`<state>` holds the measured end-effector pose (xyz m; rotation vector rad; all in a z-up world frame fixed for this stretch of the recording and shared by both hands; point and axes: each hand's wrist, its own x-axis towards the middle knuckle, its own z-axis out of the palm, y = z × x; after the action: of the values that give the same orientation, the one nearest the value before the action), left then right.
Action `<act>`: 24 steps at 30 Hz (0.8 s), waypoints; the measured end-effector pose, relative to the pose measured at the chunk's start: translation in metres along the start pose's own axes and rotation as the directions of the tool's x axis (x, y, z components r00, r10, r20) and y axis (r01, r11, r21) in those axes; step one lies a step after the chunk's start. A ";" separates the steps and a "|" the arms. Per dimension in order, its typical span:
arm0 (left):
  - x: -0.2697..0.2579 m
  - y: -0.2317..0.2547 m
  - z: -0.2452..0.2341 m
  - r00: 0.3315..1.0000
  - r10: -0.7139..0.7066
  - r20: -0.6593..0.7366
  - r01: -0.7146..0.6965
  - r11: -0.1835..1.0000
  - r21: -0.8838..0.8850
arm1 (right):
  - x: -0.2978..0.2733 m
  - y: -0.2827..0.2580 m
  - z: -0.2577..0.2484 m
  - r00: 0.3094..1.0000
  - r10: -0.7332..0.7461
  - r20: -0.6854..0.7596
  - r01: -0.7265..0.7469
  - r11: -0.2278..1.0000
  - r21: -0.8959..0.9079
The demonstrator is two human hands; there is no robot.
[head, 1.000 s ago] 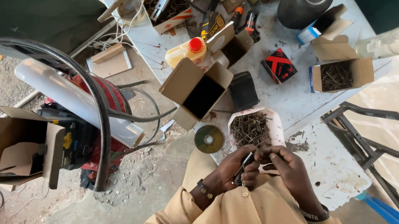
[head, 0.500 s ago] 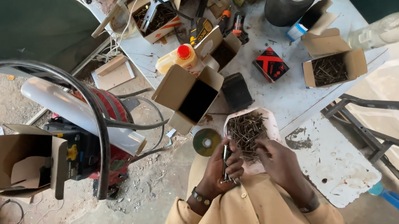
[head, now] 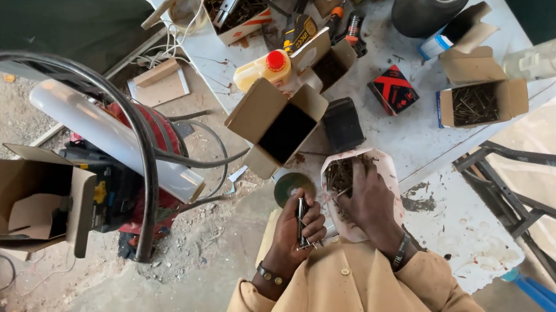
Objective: Sorting through a container of nails on a workbench
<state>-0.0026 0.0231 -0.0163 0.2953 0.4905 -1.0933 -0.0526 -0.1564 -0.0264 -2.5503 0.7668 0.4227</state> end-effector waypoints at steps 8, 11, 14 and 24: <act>0.004 0.004 -0.007 0.999 0.031 -0.006 -0.031 0.999 -0.021 | -0.018 0.018 -0.028 1.000 0.005 0.002 -0.005 0.977 0.212; 0.002 0.004 -0.006 0.999 0.029 -0.024 -0.029 0.999 -0.022 | -0.037 0.015 -0.045 1.000 -0.005 0.030 0.000 0.989 0.146; 0.001 0.003 -0.003 0.999 0.026 -0.033 -0.027 0.999 -0.022 | -0.045 0.014 -0.060 0.998 0.037 0.054 -0.043 0.993 0.106; 0.002 0.002 -0.005 0.998 -0.051 -0.047 0.052 0.999 0.016 | -0.033 0.022 -0.061 0.993 -0.023 0.116 -0.050 0.809 0.586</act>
<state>-0.0011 0.0251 -0.0221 0.3256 0.5326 -1.1430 -0.0820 -0.1885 0.0317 -1.9178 0.7324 0.2774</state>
